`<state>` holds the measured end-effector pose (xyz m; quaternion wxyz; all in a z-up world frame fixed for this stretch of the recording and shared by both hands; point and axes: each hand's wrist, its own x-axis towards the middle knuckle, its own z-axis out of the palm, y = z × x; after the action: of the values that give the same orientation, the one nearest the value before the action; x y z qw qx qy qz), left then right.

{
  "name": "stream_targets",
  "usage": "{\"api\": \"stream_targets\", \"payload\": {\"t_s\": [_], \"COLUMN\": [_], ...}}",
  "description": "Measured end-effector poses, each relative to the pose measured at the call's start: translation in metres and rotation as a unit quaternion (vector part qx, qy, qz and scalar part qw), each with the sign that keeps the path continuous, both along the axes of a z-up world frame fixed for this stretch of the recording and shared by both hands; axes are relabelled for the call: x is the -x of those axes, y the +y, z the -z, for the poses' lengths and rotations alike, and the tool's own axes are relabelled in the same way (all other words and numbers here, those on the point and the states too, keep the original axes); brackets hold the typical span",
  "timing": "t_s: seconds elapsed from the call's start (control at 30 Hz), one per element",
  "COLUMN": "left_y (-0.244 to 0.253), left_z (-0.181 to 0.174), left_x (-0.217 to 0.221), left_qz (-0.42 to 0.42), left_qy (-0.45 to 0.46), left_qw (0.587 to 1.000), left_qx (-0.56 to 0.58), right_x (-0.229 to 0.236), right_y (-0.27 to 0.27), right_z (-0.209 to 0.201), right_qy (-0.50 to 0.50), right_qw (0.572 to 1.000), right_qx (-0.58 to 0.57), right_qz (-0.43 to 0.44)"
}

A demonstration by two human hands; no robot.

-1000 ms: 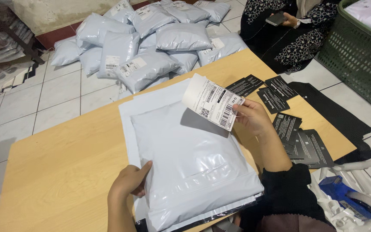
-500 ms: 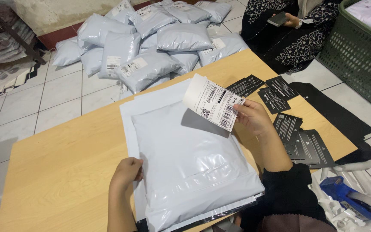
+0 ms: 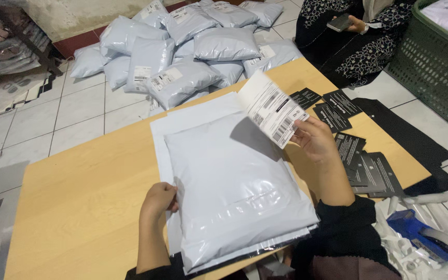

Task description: The person folds black garments and places them into white poly mailers. They seal the mailers, affix shipping labels, and stack the completed packages on the table. The process is repeated for multiple items.

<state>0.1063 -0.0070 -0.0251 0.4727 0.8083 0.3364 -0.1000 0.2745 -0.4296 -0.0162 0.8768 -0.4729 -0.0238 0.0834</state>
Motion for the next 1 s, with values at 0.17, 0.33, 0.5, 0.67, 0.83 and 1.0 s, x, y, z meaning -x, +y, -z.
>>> {"api": "stream_targets", "payload": {"t_s": [0.17,0.33,0.5,0.67,0.83,1.0], "left_y": [-0.054,-0.181,-0.229,-0.219,-0.202,-0.189], "left_z": [-0.037,-0.017,0.034,0.048,0.051,0.022], "left_x": [0.051,0.124,0.130,0.136,0.147,0.159], "left_qz": [0.044,0.270,0.172,0.128,0.057,0.033], "left_qy": [-0.177,-0.314,-0.330,-0.310,-0.264,-0.314], "left_qw": [0.934,0.842,0.815,0.850,0.872,0.916], "left_qx": [-0.308,-0.346,-0.445,-0.406,-0.409,-0.249], "right_x": [0.096,0.181,0.218,0.238,0.247,0.270], "right_y": [-0.023,-0.039,-0.027,0.031,0.092,0.109], "right_z": [0.006,0.033,0.046,0.045,0.043,0.030], "right_qy": [-0.019,-0.023,-0.010,0.040,0.097,0.107], "right_qw": [0.988,0.973,0.975,0.989,0.969,0.981], "right_qx": [-0.106,-0.175,-0.191,-0.142,-0.215,-0.161], "right_qz": [0.113,0.147,0.115,0.023,-0.066,-0.033]}}
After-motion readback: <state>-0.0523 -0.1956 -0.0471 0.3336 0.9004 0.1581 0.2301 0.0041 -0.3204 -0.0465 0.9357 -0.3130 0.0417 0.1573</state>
